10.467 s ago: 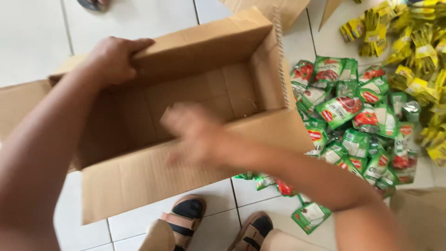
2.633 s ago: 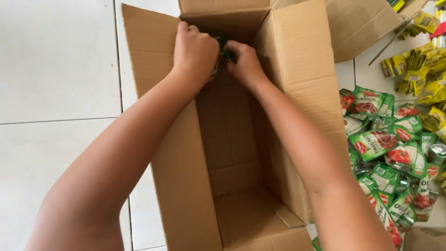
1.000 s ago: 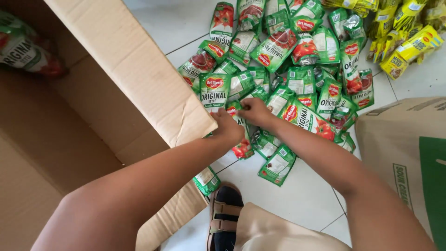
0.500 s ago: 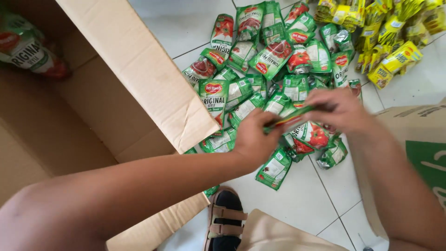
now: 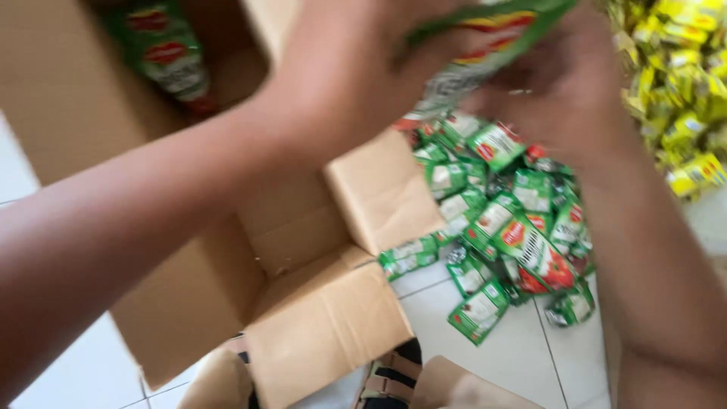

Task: The person sorts food packets by hand, moving green and yellow packets from one cardboard box to another while large piles of green and red packets sit on the floor nearby.

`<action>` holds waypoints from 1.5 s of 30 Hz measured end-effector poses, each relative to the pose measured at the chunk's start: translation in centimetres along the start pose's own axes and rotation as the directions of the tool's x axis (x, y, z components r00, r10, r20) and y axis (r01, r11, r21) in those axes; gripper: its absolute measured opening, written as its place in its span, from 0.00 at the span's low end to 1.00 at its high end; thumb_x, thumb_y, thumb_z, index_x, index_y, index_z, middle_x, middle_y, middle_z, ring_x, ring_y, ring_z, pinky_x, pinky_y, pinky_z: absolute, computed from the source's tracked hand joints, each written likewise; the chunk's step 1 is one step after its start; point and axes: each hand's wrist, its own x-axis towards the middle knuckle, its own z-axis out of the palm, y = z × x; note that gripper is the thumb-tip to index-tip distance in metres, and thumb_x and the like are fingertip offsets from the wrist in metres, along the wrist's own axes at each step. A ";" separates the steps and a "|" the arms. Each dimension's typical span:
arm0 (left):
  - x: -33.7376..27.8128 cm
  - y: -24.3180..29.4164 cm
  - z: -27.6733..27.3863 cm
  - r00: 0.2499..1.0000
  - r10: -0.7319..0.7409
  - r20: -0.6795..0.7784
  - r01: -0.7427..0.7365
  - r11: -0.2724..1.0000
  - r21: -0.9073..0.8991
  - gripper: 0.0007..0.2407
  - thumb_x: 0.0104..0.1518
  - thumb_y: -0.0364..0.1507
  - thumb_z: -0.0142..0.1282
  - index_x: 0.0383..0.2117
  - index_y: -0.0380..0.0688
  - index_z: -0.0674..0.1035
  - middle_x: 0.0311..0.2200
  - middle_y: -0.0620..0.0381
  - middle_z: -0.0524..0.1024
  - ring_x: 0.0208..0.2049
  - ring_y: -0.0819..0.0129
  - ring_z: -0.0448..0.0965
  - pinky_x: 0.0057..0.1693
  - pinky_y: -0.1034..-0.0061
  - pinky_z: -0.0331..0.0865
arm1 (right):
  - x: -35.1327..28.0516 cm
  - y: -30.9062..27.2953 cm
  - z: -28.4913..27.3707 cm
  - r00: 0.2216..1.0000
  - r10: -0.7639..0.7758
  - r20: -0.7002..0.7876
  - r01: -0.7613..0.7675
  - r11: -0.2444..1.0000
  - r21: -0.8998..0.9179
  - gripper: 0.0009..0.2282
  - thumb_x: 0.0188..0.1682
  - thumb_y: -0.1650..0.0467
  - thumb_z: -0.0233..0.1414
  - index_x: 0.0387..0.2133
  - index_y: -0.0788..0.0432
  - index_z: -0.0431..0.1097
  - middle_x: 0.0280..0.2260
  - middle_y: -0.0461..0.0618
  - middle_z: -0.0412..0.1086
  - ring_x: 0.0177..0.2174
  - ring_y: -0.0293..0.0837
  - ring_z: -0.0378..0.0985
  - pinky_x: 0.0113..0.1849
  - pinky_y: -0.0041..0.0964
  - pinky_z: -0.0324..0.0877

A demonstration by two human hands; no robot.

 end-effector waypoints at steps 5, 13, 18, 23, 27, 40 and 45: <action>-3.2 -3.0 -9.8 0.969 -0.225 0.098 0.206 0.964 0.170 0.09 0.61 0.28 0.60 0.45 0.43 0.83 0.34 0.44 0.80 0.34 0.50 0.82 0.41 0.61 0.73 | 8.7 4.0 10.0 0.980 0.034 0.195 -0.020 0.997 -0.073 0.17 0.49 0.74 0.67 0.50 0.64 0.73 0.44 0.50 0.78 0.43 0.40 0.82 0.48 0.37 0.79; -10.9 -14.7 -14.1 0.699 -0.683 0.212 0.407 0.624 0.667 0.08 0.48 0.28 0.63 0.33 0.47 0.87 0.28 0.44 0.81 0.32 0.46 0.81 0.39 0.57 0.74 | 17.2 15.6 26.1 0.850 0.427 0.308 -0.396 0.904 -0.160 0.15 0.42 0.69 0.67 0.41 0.63 0.75 0.31 0.50 0.80 0.28 0.38 0.81 0.33 0.36 0.76; -15.4 -22.4 -10.5 0.606 -0.779 0.161 0.291 0.405 0.867 0.05 0.53 0.27 0.57 0.28 0.46 0.86 0.31 0.47 0.84 0.33 0.52 0.85 0.39 0.62 0.75 | 18.5 28.4 33.4 0.951 0.224 0.213 -0.206 0.973 -0.106 0.14 0.37 0.73 0.68 0.37 0.62 0.77 0.37 0.52 0.81 0.37 0.41 0.82 0.41 0.40 0.76; -15.6 -25.5 -9.6 0.608 -0.772 0.186 0.246 0.406 0.880 0.04 0.52 0.28 0.59 0.28 0.49 0.86 0.33 0.51 0.84 0.36 0.56 0.85 0.37 0.65 0.75 | 19.6 31.1 35.9 0.945 0.309 0.106 -0.288 0.942 -0.175 0.13 0.37 0.71 0.66 0.36 0.61 0.77 0.38 0.55 0.80 0.39 0.43 0.82 0.41 0.43 0.75; -15.0 -26.1 -9.4 0.553 -0.814 0.176 0.228 0.351 0.908 0.04 0.50 0.28 0.61 0.30 0.50 0.86 0.35 0.53 0.84 0.37 0.57 0.85 0.35 0.66 0.75 | 19.6 32.7 36.8 0.950 0.310 0.042 -0.297 0.936 -0.188 0.13 0.39 0.72 0.63 0.38 0.61 0.78 0.39 0.58 0.80 0.40 0.45 0.82 0.42 0.45 0.74; -13.3 -21.7 -7.8 0.608 -0.774 0.177 0.106 0.301 0.948 0.03 0.55 0.30 0.61 0.30 0.52 0.87 0.35 0.55 0.85 0.40 0.56 0.83 0.41 0.64 0.70 | 18.3 26.9 33.7 0.837 0.547 -0.021 -0.539 0.816 -0.209 0.12 0.36 0.76 0.59 0.36 0.65 0.77 0.31 0.61 0.77 0.33 0.50 0.81 0.35 0.48 0.73; -7.7 -15.9 -5.8 0.598 -0.758 0.261 0.075 0.377 0.923 0.11 0.44 0.37 0.70 0.30 0.46 0.87 0.31 0.51 0.84 0.33 0.55 0.85 0.32 0.66 0.73 | 13.7 18.9 25.3 0.897 0.439 0.050 -0.442 0.893 0.092 0.18 0.37 0.73 0.66 0.41 0.68 0.72 0.30 0.48 0.75 0.33 0.38 0.78 0.37 0.34 0.75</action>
